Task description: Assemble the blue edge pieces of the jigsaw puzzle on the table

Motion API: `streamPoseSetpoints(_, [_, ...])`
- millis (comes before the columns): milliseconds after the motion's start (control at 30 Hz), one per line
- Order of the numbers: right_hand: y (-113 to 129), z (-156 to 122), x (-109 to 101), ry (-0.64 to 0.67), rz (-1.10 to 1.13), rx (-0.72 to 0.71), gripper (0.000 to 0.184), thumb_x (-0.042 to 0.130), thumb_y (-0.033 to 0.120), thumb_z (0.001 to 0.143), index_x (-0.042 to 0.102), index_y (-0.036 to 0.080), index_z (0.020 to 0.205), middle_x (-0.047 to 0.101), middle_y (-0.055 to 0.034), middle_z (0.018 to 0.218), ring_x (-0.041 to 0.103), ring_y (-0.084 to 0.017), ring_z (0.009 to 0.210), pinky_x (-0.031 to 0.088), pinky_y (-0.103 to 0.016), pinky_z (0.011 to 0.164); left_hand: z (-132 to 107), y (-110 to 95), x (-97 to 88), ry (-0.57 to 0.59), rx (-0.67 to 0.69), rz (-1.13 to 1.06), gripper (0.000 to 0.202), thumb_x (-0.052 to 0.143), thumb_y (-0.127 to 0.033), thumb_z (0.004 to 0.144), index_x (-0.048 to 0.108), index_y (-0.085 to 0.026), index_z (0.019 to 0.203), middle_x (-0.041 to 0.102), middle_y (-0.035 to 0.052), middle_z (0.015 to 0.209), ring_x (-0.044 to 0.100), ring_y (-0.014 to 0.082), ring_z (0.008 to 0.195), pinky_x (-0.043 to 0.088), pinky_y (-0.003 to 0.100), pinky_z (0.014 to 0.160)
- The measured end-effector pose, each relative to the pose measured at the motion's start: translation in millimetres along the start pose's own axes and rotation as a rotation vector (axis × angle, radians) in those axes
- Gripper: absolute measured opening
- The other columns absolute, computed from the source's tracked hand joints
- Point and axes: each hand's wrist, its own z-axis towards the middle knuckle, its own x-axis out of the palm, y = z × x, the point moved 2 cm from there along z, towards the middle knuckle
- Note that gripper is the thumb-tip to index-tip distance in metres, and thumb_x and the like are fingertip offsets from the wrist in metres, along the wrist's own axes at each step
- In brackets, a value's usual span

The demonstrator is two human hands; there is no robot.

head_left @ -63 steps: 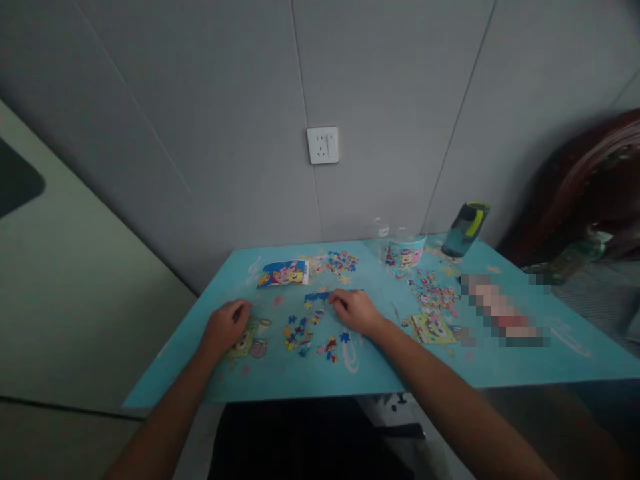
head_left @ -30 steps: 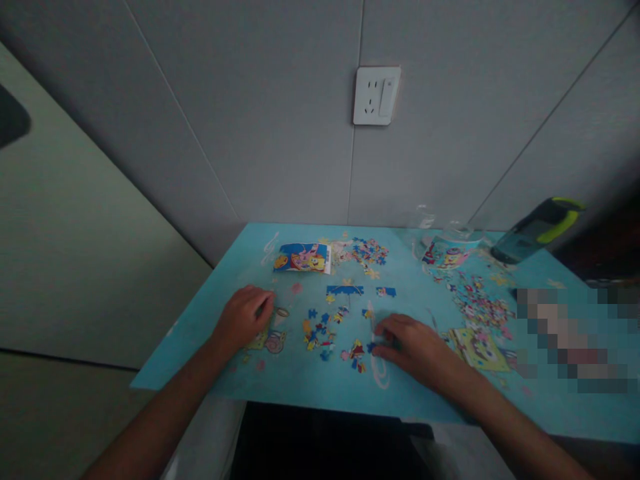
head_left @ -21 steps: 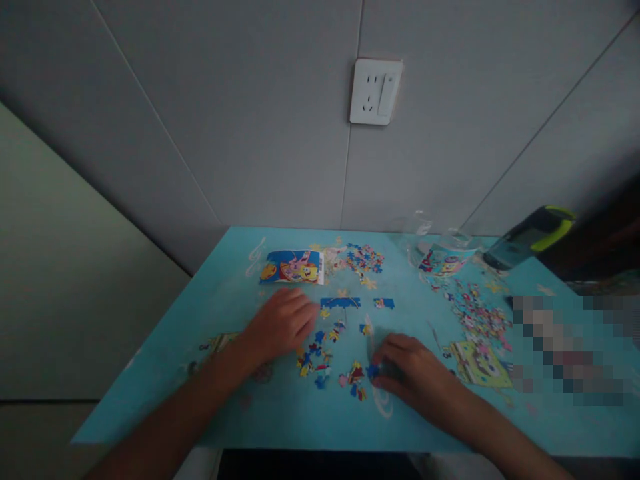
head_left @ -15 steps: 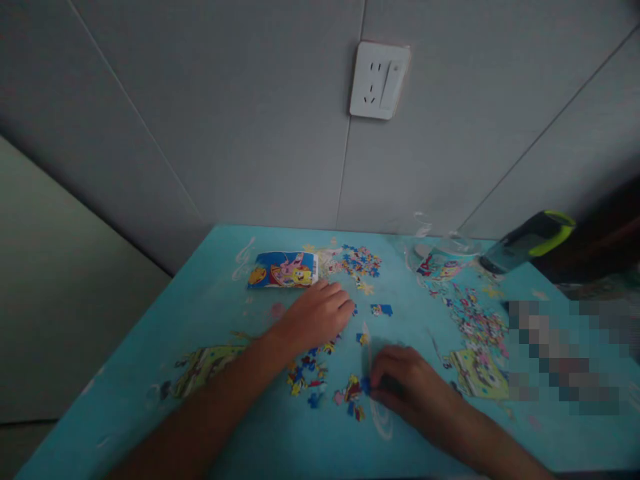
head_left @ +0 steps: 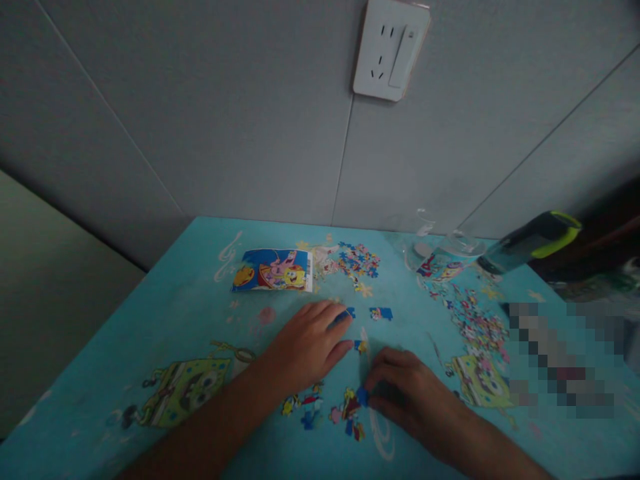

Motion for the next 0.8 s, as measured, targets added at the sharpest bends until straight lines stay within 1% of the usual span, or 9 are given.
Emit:
streamPoseSetpoints(100, [0.1, 0.5, -0.6, -0.018, 0.015, -0.007, 0.008, 0.073, 0.023, 0.090, 0.073, 0.026, 0.098, 0.068, -0.0028, 0.099, 0.065, -0.020, 0.095, 0.051, -0.035, 0.088, -1.2, -0.9, 3.3, 0.005, 0.001, -0.004, 0.035, 0.051, -0.040, 0.103, 0.061, -0.019, 0.131, 0.062, 0.0106, 0.133, 0.056, 0.0290, 0.124, 0.050, 0.049, 0.103])
streamPoseSetpoints(167, [-0.5, 0.6, -0.9, -0.043, 0.030, -0.011, 0.006, 0.072, 0.023, 0.091, 0.073, 0.025, 0.097, 0.069, -0.0033, 0.098, 0.066, -0.020, 0.093, 0.052, -0.034, 0.085, -1.8, -0.4, 4.3, 0.006, 0.004, -0.011, 0.036, 0.050, -0.041, 0.104, 0.061, -0.019, 0.130, 0.062, 0.0108, 0.133, 0.055, 0.0290, 0.125, 0.050, 0.049, 0.103])
streamPoseSetpoints(267, [-2.0, -0.1, -1.4, -0.077, 0.057, 0.012, 0.004, 0.070, 0.021, 0.092, 0.071, 0.023, 0.096, 0.069, -0.0033, 0.096, 0.066, -0.019, 0.091, 0.053, -0.032, 0.083, -1.7, 0.5, 4.9, 0.006, 0.009, -0.022, 0.036, 0.048, -0.040, 0.105, 0.061, -0.019, 0.130, 0.061, 0.0110, 0.134, 0.055, 0.0287, 0.126, 0.049, 0.049, 0.105])
streamPoseSetpoints(333, [-2.2, -1.0, -2.4, -0.092, 0.057, 0.023, 0.006, 0.069, 0.020, 0.093, 0.071, 0.023, 0.097, 0.069, -0.0036, 0.098, 0.067, -0.019, 0.092, 0.054, -0.031, 0.085, -0.9, 0.9, 5.3, 0.007, 0.011, -0.024, 0.035, 0.049, -0.039, 0.104, 0.062, -0.018, 0.130, 0.061, 0.0113, 0.135, 0.054, 0.0289, 0.127, 0.047, 0.050, 0.107])
streamPoseSetpoints(433, [-0.6, -1.9, -4.7, -0.100, 0.043, 0.009, 0.016, 0.068, 0.022, 0.094, 0.071, 0.024, 0.109, 0.069, -0.0054, 0.105, 0.067, -0.020, 0.096, 0.054, -0.032, 0.088, 0.4, 0.6, 6.0, 0.022, 0.011, -0.023, 0.036, 0.049, -0.039, 0.104, 0.061, -0.018, 0.130, 0.061, 0.0117, 0.135, 0.053, 0.0291, 0.129, 0.046, 0.050, 0.109])
streamPoseSetpoints(533, [2.3, -1.7, -6.0, -0.078, 0.032, -0.050, 0.023, 0.064, 0.022, 0.097, 0.071, 0.026, 0.119, 0.069, -0.0055, 0.108, 0.067, -0.019, 0.098, 0.054, -0.033, 0.090, 1.5, -0.5, 6.0, 0.039, 0.018, -0.015, 0.036, 0.050, -0.039, 0.104, 0.061, -0.017, 0.130, 0.061, 0.0122, 0.134, 0.054, 0.0291, 0.127, 0.046, 0.050, 0.108])
streamPoseSetpoints(633, [3.4, -1.1, -6.2, -0.072, 0.021, -0.083, 0.021, 0.063, 0.022, 0.098, 0.074, 0.027, 0.115, 0.069, -0.0052, 0.106, 0.067, -0.019, 0.098, 0.054, -0.033, 0.090, 2.1, -1.1, 5.6, 0.049, 0.023, -0.007, 0.036, 0.051, -0.039, 0.104, 0.060, -0.015, 0.130, 0.061, 0.0128, 0.134, 0.054, 0.0293, 0.127, 0.047, 0.050, 0.107])
streamPoseSetpoints(800, [0.6, -0.4, -5.8, -0.074, 0.045, -0.022, 0.013, 0.067, 0.023, 0.095, 0.072, 0.024, 0.106, 0.069, -0.0053, 0.104, 0.067, -0.019, 0.095, 0.054, -0.032, 0.087, 1.7, -0.8, 5.5, 0.044, 0.020, -0.032, 0.037, 0.050, -0.039, 0.104, 0.058, -0.017, 0.132, 0.060, 0.0130, 0.134, 0.054, 0.0292, 0.128, 0.047, 0.050, 0.107])
